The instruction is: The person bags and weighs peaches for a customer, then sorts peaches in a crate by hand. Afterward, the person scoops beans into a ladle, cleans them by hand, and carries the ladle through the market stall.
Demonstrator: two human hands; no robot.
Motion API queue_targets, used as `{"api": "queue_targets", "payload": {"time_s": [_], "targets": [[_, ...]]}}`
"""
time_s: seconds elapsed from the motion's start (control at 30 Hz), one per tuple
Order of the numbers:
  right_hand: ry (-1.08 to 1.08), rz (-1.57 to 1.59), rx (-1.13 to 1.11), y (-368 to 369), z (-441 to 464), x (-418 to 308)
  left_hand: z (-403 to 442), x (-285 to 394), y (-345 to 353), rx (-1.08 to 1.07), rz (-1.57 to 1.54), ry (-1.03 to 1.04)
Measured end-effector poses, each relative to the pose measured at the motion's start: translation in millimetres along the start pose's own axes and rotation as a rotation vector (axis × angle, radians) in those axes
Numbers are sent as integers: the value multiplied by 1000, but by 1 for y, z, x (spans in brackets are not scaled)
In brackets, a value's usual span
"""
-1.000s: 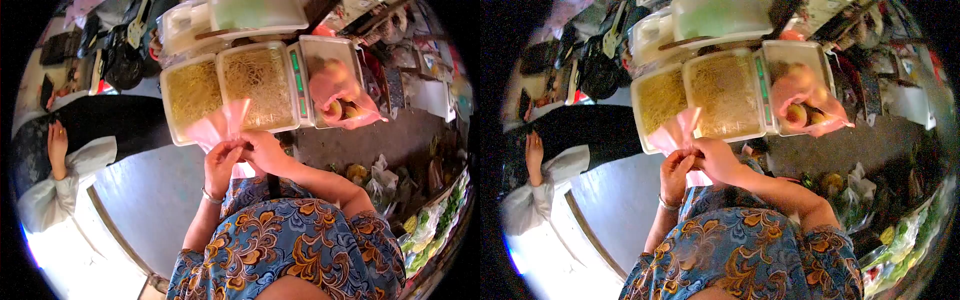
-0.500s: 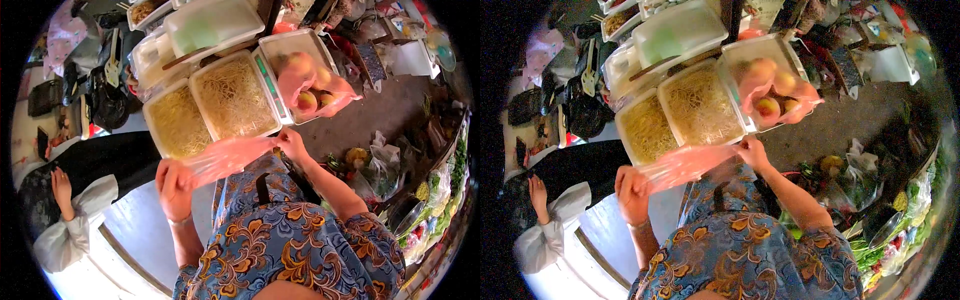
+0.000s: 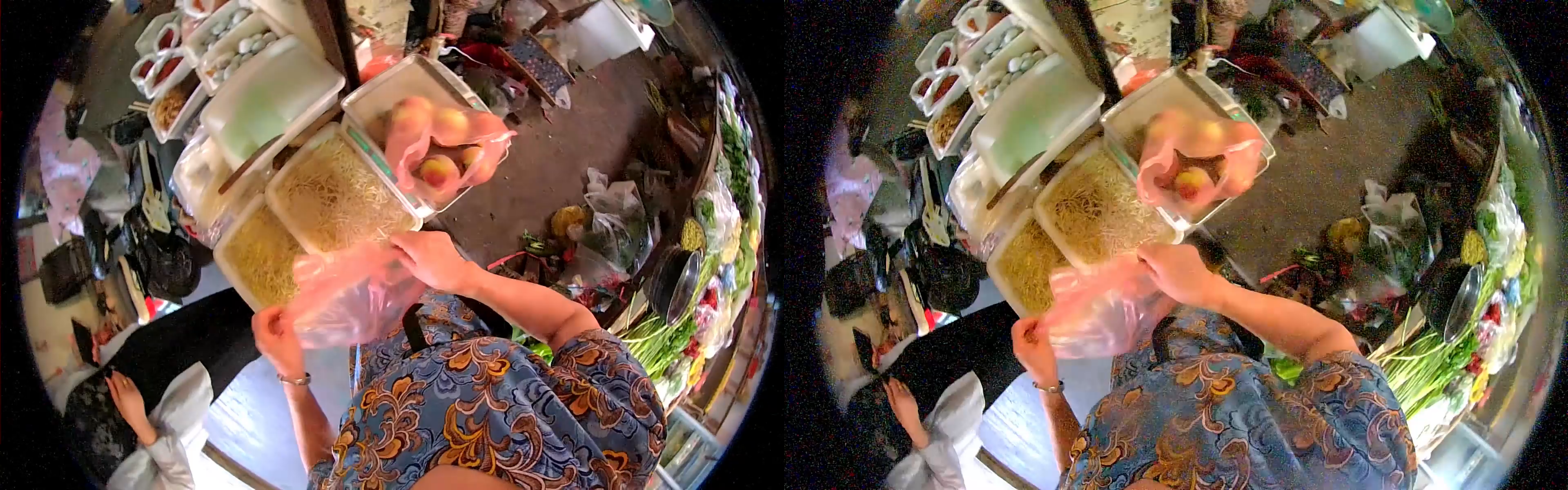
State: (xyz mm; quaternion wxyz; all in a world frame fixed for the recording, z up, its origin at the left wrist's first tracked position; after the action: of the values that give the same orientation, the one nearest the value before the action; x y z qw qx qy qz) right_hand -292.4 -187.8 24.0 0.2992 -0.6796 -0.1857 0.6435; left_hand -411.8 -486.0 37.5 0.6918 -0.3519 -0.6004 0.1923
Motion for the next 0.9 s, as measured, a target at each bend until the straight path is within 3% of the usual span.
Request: {"api": "queue_targets", "payload": {"time_s": [0.07,0.17,0.23,0.3,0.4,0.5,0.53,0.57,0.63,0.8,0.83,0.9], "targets": [[128,88,-18,10,-16,25,-2,-15,-1,84,0,6],[86,242,-60,-42,-19,13,-14,15,13,-9,5,-110],[307,306,348,-82,-34,35,-20,27,29,-241,6,-225],[248,115,571,-132,-31,39,-21,26,40,-251,-100,-260],[80,-152,617,-157,-5,36,-21,37,58,-399,-241,-273],[-122,-56,501,-146,24,40,-21,37,69,-499,-343,-348],[156,529,245,-107,21,84,-23,38,69,-501,-474,-513],[156,539,245,-102,21,82,-27,40,69,-502,-604,-680],[219,562,232,-87,22,72,-27,56,64,-420,-629,-730],[187,141,373,-86,46,35,-30,59,60,-274,-785,-783],[184,145,375,-83,50,38,-30,60,59,-262,-812,-766],[377,435,427,-68,56,65,-27,68,54,-245,-838,-751]]}}
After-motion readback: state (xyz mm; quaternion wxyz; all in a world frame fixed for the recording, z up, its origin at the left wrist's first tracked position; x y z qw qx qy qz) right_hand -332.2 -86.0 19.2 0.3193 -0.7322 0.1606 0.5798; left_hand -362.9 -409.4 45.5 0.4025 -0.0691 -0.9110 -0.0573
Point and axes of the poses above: each hand's wrist, its own z-axis towards the middle knuckle, its own y-axis out of the palm, x = y × z, the point moved 4 cm from there along z, towards the middle knuckle, and after that the axes turned 5 degrees about -y, right-handed, at the moved point
